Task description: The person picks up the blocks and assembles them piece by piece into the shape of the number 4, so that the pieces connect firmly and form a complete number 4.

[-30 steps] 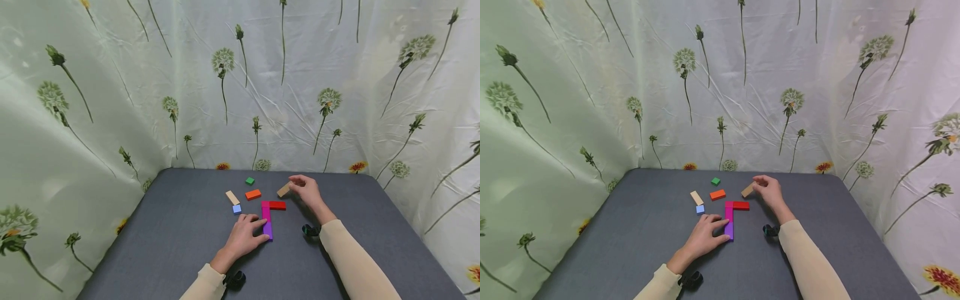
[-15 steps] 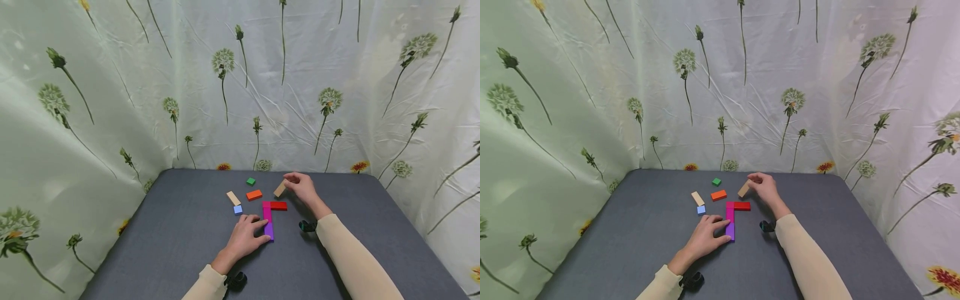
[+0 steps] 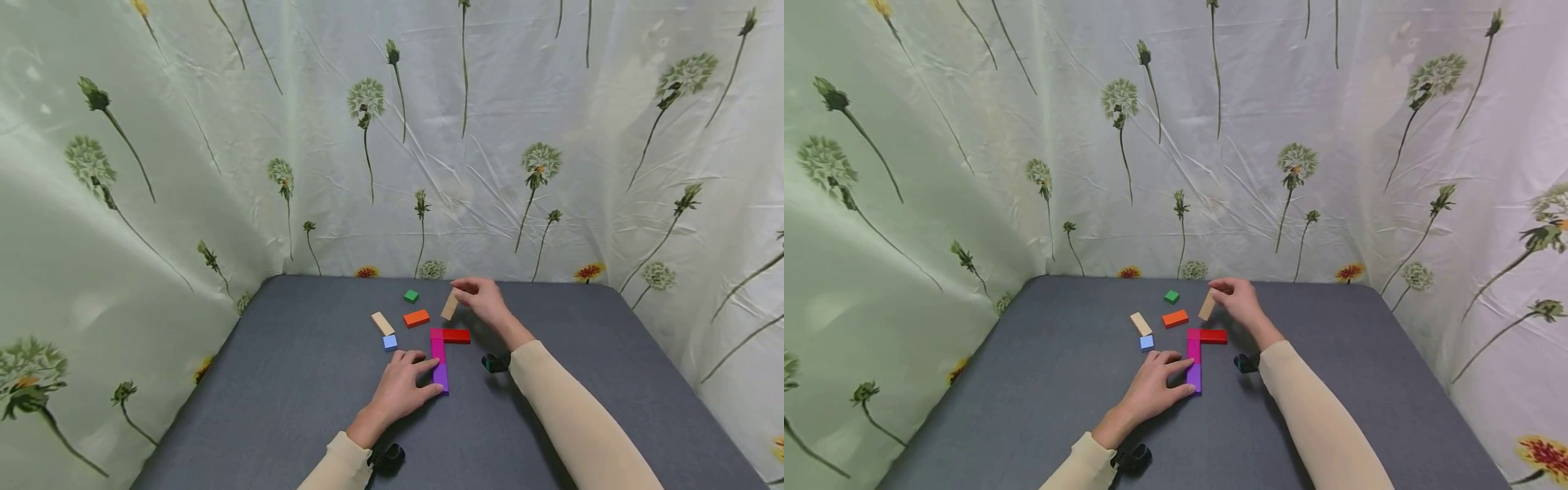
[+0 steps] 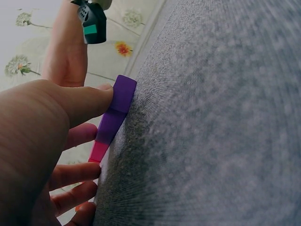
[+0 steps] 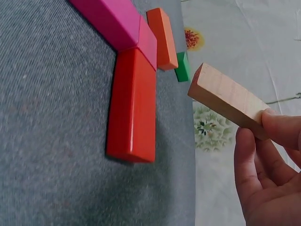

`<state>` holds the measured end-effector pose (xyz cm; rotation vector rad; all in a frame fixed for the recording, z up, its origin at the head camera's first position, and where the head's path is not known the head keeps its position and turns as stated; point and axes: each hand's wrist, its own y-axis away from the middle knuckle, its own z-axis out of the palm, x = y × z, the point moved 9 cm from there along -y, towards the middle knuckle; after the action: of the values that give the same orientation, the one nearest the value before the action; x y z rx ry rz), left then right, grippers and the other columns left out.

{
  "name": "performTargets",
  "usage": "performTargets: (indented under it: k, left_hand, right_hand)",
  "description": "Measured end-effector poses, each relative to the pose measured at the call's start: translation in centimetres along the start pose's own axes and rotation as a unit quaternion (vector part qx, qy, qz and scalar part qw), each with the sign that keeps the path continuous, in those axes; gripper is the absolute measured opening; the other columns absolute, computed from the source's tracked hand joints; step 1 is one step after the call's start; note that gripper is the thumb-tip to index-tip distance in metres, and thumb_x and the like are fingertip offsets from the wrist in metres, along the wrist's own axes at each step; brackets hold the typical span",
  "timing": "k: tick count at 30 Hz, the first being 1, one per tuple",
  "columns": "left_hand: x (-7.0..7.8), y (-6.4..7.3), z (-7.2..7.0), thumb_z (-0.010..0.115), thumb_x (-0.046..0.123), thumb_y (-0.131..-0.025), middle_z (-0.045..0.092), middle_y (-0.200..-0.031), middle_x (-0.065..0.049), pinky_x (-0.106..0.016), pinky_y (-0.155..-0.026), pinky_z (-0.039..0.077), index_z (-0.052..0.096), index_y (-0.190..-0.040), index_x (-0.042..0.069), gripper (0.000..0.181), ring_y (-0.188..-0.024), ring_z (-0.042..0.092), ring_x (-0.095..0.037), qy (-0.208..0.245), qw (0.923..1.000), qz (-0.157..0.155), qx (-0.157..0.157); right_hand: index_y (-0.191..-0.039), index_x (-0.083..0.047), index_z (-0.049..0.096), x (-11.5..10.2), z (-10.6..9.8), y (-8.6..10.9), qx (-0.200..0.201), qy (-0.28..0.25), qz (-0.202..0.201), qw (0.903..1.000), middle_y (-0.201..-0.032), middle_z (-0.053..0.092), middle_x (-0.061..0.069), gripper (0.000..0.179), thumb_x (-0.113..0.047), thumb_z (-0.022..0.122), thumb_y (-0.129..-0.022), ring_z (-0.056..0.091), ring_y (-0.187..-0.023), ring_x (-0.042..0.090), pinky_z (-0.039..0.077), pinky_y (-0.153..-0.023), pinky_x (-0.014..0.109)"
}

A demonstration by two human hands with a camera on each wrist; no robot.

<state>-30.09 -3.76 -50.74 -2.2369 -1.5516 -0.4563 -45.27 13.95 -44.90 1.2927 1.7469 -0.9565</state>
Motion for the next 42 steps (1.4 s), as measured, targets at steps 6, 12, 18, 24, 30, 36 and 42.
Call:
performTargets:
  k: [6,12,18,24,30,36,42]
  left_hand:
    - [0.1,0.0,-0.1,0.073,0.052,-0.089,0.056,-0.139,-0.002,-0.047,-0.094,0.045,0.064,-0.138,0.033,0.054,-0.122,0.044,-0.023,0.002,1.0,0.006,0.001]
    - [0.1,0.0,-0.1,0.072,0.051,-0.089,0.055,-0.139,-0.002,-0.047,-0.095,0.045,0.064,-0.138,0.032,0.053,-0.122,0.044,-0.023,0.003,1.0,0.004,0.0]
    - [0.1,0.0,-0.2,0.072,0.052,-0.089,0.055,-0.14,-0.002,-0.047,-0.095,0.045,0.063,-0.139,0.032,0.054,-0.122,0.044,-0.022,0.003,1.0,0.0,-0.002]
    - [0.1,-0.1,-0.3,0.072,0.052,-0.09,0.055,-0.139,-0.002,-0.048,-0.096,0.044,0.064,-0.138,0.031,0.053,-0.122,0.044,-0.023,0.006,0.9999,0.008,-0.002]
    - [0.0,-0.1,-0.2,0.071,0.052,-0.09,0.055,-0.14,-0.002,-0.048,-0.097,0.044,0.063,-0.139,0.032,0.053,-0.123,0.044,-0.023,-0.001,0.9999,0.01,-0.006]
    - [0.1,-0.1,-0.1,0.071,0.052,-0.09,0.055,-0.14,-0.002,-0.048,-0.097,0.044,0.063,-0.138,0.032,0.053,-0.122,0.044,-0.023,-0.001,0.9999,0.011,-0.004]
    - [0.3,0.0,-0.3,0.072,0.05,-0.09,0.056,-0.138,-0.003,-0.049,-0.097,0.044,0.064,-0.138,0.031,0.052,-0.122,0.045,-0.023,0.0,0.9999,0.013,0.001]
  right_hand:
    - [-0.126,-0.011,0.07,-0.3,0.9,-0.5,-0.014,0.01,-0.005,0.9998,-0.121,0.068,0.012,0.027,-0.018,0.064,-0.101,0.066,-0.101,0.03,0.052,-0.091,0.052]
    - [-0.124,-0.011,0.071,-0.8,2.0,-0.7,-0.03,0.027,-0.011,0.9991,-0.119,0.068,0.011,0.025,-0.014,0.063,-0.101,0.066,-0.098,0.03,0.054,-0.087,0.048]
    - [-0.125,-0.009,0.071,-0.9,2.8,-1.0,-0.039,0.046,-0.008,0.9981,-0.118,0.069,0.008,0.026,-0.013,0.062,-0.101,0.065,-0.093,0.024,0.054,-0.084,0.044]
    - [-0.126,-0.008,0.071,-0.7,3.5,-1.1,-0.061,0.068,-0.006,0.9958,-0.119,0.069,0.008,0.026,-0.012,0.061,-0.101,0.065,-0.093,0.02,0.054,-0.081,0.038]
    - [-0.127,-0.004,0.069,-0.7,3.9,-1.5,-0.074,0.079,-0.008,0.9941,-0.12,0.068,0.011,0.028,-0.01,0.059,-0.102,0.065,-0.09,0.022,0.054,-0.078,0.038]
    - [-0.128,-0.005,0.069,-0.3,4.4,-1.7,-0.078,0.081,-0.001,0.9937,-0.121,0.067,0.01,0.028,-0.01,0.058,-0.103,0.064,-0.094,0.022,0.053,-0.08,0.039]
    - [-0.127,-0.005,0.069,0.1,4.9,-1.8,-0.082,0.073,0.012,0.9939,-0.121,0.068,0.011,0.027,-0.011,0.058,-0.103,0.066,-0.097,0.023,0.054,-0.083,0.04]
